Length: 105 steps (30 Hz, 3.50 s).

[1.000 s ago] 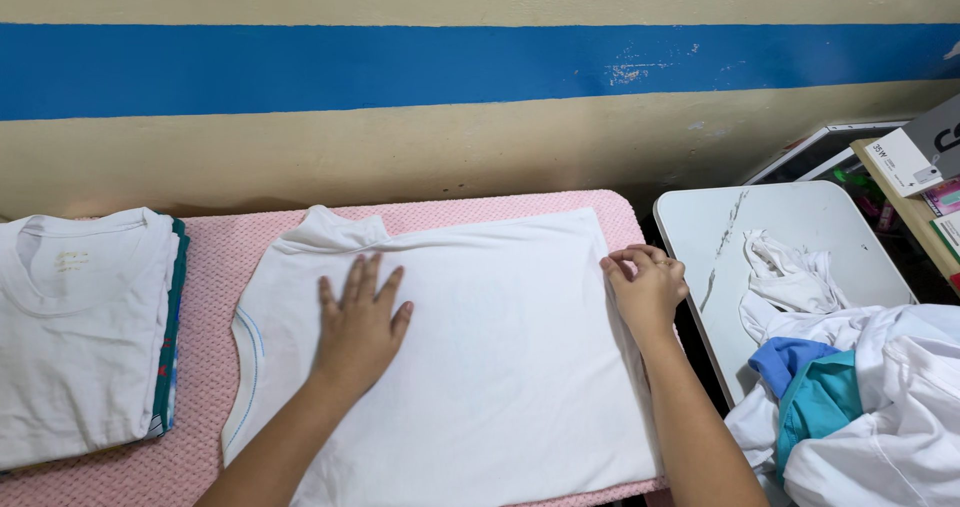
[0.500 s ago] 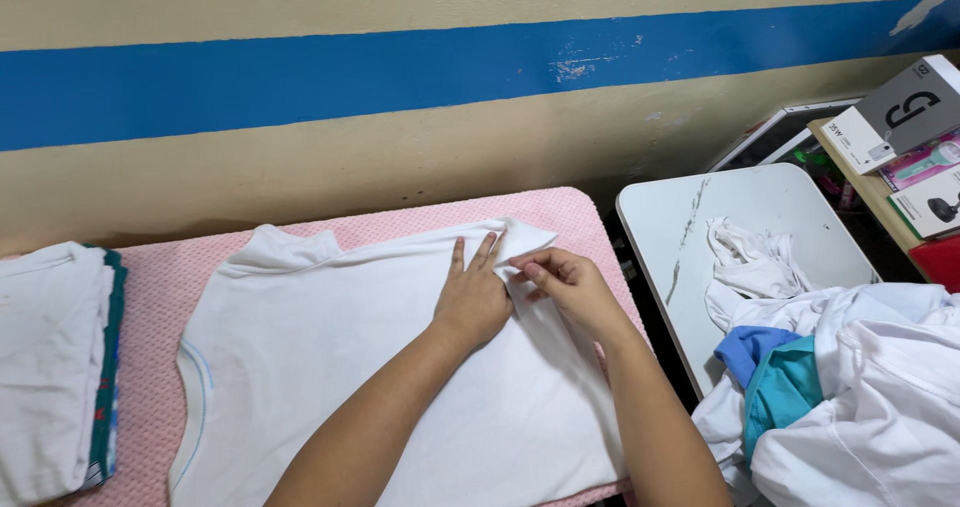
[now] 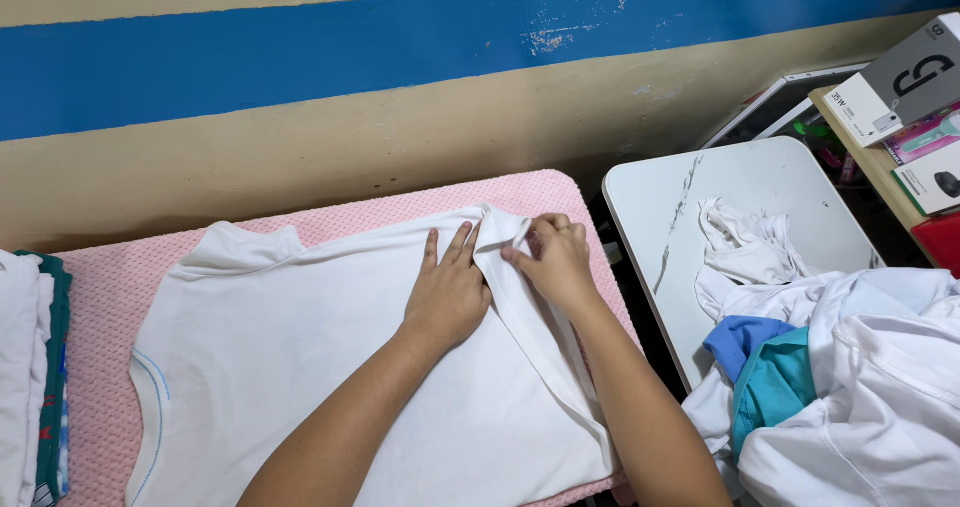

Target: The person folds several t-shirts one by one on a pink mat. They smooth each shirt, fold the sides and bottom, then stack the folded shirts on the left side of the mat.

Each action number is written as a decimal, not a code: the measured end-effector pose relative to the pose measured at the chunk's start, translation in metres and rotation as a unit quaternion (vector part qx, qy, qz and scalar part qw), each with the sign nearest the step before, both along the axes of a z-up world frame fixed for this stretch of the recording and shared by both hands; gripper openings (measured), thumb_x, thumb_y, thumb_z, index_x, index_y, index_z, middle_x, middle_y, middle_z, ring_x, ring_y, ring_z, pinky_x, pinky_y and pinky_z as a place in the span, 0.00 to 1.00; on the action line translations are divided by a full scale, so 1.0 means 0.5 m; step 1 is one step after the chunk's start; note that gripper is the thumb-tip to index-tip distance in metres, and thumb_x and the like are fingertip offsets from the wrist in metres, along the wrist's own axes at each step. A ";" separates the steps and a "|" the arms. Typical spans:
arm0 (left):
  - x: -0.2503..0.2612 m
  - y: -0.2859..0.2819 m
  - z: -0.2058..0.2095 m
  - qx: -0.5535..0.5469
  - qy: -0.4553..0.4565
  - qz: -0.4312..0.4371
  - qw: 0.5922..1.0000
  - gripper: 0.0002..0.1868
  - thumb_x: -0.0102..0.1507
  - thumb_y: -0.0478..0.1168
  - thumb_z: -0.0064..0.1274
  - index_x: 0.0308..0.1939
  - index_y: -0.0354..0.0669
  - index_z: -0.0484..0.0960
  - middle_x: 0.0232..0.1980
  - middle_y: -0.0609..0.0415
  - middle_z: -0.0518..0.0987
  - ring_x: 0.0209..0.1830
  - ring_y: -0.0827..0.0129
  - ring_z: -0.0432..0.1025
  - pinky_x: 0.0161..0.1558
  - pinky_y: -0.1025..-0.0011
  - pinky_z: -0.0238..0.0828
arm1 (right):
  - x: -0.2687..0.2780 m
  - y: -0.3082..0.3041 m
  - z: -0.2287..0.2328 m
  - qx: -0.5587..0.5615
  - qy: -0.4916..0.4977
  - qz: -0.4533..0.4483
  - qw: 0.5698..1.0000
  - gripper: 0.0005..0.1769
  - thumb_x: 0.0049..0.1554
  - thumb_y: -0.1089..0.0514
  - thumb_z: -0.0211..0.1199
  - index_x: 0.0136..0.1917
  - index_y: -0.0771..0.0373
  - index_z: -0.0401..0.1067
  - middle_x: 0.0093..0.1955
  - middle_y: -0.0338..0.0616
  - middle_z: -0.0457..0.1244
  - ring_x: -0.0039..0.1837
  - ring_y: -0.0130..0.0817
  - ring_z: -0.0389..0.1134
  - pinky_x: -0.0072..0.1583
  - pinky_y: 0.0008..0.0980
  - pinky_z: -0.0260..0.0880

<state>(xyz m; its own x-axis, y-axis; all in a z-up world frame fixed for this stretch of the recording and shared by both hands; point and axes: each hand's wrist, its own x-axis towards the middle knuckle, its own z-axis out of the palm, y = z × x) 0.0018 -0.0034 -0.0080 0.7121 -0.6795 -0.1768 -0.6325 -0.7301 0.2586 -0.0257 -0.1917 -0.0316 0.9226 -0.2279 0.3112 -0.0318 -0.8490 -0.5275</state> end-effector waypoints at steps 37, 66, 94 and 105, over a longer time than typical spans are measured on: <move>0.052 -0.134 -0.019 -0.019 -0.058 0.023 0.998 0.35 0.68 0.66 0.25 0.79 0.66 0.50 0.83 0.54 0.42 0.83 0.55 0.34 0.70 0.28 0.18 | -0.455 0.011 0.094 0.123 0.384 -0.039 0.914 0.31 0.44 0.41 0.75 0.55 0.57 0.72 0.38 0.50 0.71 0.43 0.43 0.75 0.47 0.36 0.73; -0.386 0.739 -0.003 -0.189 0.051 0.233 0.952 0.22 0.52 0.33 0.53 0.48 0.54 0.90 0.74 0.63 0.72 0.80 0.68 0.57 0.79 0.54 0.35 | -0.426 -0.241 -0.250 0.080 0.325 0.033 0.942 0.22 0.48 0.51 0.79 0.50 0.64 0.75 0.34 0.40 0.64 0.39 0.29 0.62 0.39 0.29 0.66; -0.138 0.707 0.011 -0.427 0.268 0.384 0.774 0.34 0.57 0.42 0.64 0.68 0.52 0.73 0.52 0.52 0.81 0.44 0.74 0.74 0.40 0.75 0.75 | -0.232 -0.111 -0.070 0.389 0.122 -0.096 0.908 0.40 0.57 0.73 0.62 0.81 0.66 0.59 0.50 0.53 0.66 0.54 0.32 0.68 0.51 0.35 0.70; -0.224 0.762 0.034 -0.266 0.283 0.424 0.818 0.16 0.57 0.39 0.65 0.50 0.45 0.90 0.30 0.54 0.81 0.29 0.72 0.71 0.35 0.73 0.71 | -0.259 -0.069 -0.007 0.366 0.137 -0.079 0.917 0.45 0.51 0.74 0.65 0.80 0.66 0.60 0.53 0.54 0.68 0.50 0.33 0.69 0.46 0.31 0.68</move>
<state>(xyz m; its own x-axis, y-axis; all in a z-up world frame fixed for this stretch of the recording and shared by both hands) -0.1104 0.3778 0.0091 0.8737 -0.0722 -0.4811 0.3737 -0.5336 0.7587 -0.1552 -0.2260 -0.0351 0.8809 -0.4202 -0.2179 -0.3409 -0.2440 -0.9079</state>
